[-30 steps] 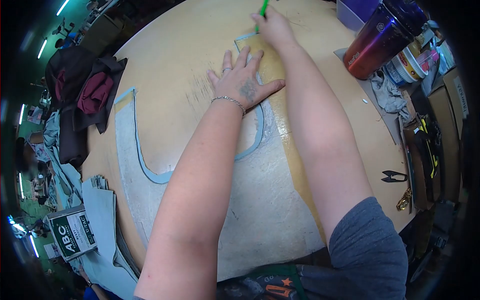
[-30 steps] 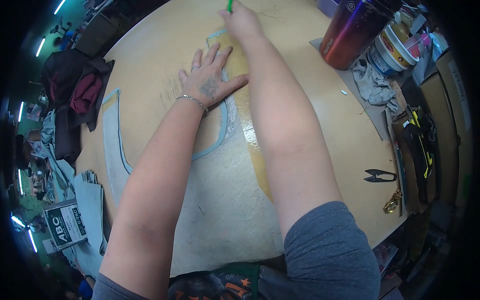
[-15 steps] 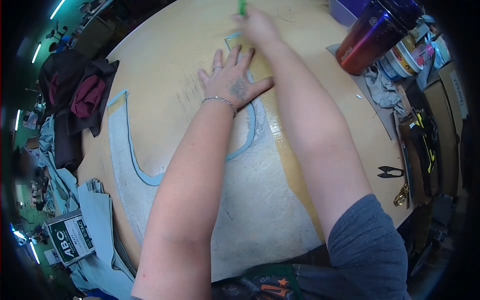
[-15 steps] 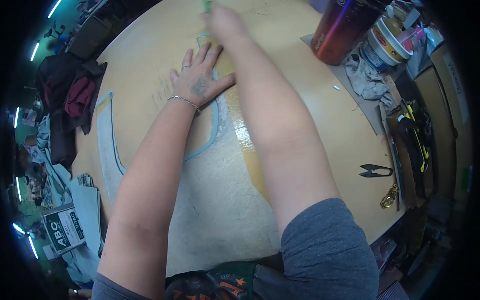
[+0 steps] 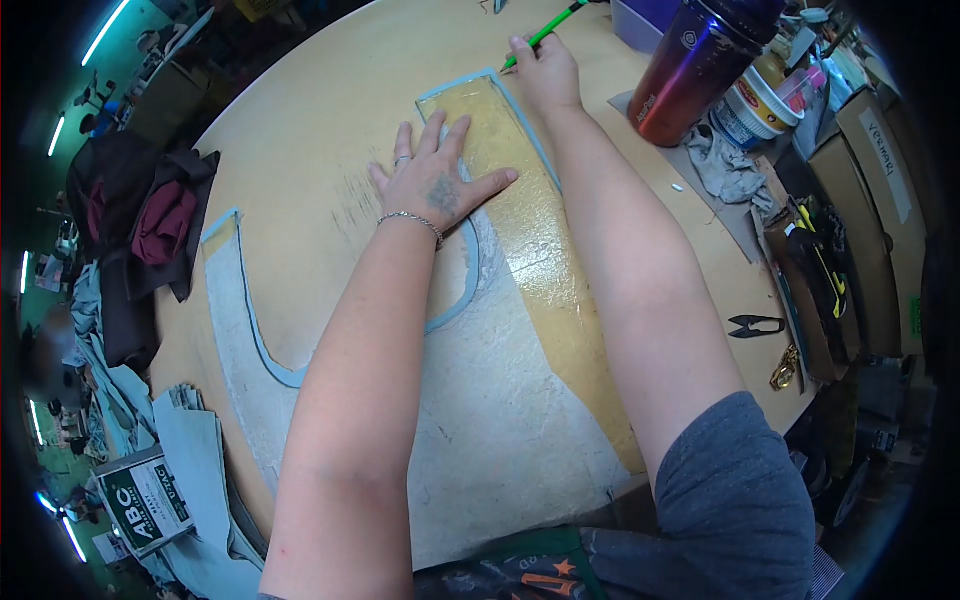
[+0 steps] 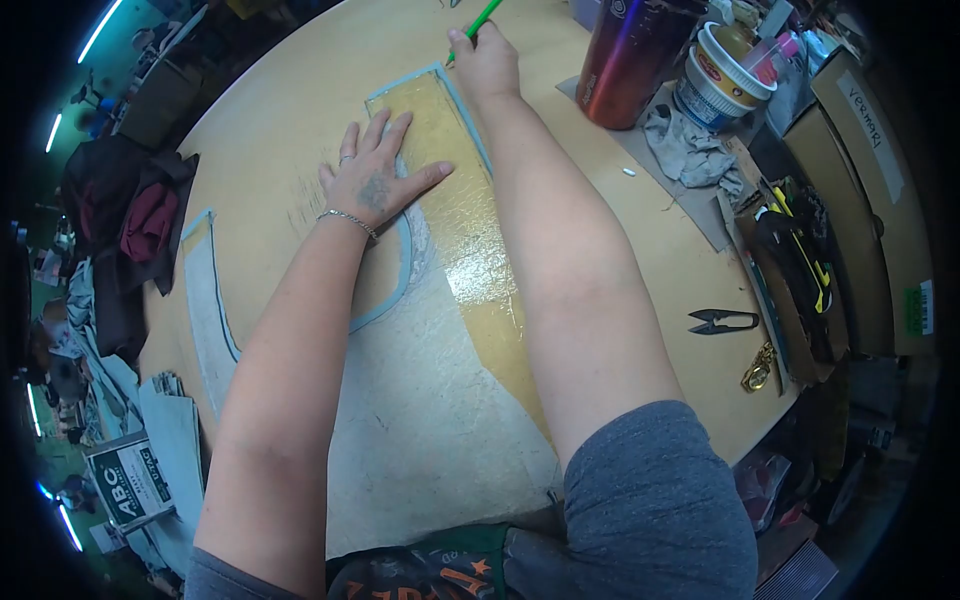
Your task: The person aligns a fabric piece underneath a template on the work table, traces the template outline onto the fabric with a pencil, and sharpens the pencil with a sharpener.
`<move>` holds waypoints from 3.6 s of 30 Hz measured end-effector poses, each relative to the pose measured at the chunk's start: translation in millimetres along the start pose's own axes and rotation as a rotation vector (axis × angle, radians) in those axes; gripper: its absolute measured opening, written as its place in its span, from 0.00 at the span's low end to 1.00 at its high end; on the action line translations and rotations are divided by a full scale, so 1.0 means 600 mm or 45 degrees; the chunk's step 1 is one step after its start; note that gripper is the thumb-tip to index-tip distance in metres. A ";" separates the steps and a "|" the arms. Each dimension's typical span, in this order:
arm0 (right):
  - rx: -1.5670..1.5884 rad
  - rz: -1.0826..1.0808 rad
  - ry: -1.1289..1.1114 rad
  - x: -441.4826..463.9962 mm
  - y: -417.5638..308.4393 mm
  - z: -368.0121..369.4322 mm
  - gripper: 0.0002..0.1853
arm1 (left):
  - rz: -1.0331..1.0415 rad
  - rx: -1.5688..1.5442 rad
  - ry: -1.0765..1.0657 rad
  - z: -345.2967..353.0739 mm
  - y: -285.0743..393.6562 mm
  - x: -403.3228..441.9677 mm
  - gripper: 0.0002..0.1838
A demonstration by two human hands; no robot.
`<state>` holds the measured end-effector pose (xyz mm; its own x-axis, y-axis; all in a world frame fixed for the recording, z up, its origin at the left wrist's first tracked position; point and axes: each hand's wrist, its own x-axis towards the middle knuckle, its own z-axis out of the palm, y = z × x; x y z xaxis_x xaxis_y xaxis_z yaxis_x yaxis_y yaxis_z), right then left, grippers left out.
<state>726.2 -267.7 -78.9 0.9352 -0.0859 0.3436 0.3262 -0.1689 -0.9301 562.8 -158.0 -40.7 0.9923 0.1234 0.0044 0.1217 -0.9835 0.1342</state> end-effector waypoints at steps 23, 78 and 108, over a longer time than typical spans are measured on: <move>-0.465 -0.170 -0.272 -0.170 -0.102 -0.116 0.12 | -0.006 0.018 -0.014 0.001 0.000 0.004 0.46; -0.604 0.117 -0.304 -0.240 -0.128 -0.159 0.17 | 0.621 0.310 -0.734 -0.082 0.163 -0.197 0.35; -1.011 0.349 -0.291 -0.536 -0.217 -0.343 0.13 | -0.726 -0.943 0.628 -0.001 -0.357 -0.711 0.20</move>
<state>354.2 -420.3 -41.4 0.9992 -0.0389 0.0073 -0.0274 -0.8134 -0.5811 113.2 0.3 -70.9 0.6537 0.7454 0.1306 0.3589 -0.4573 0.8137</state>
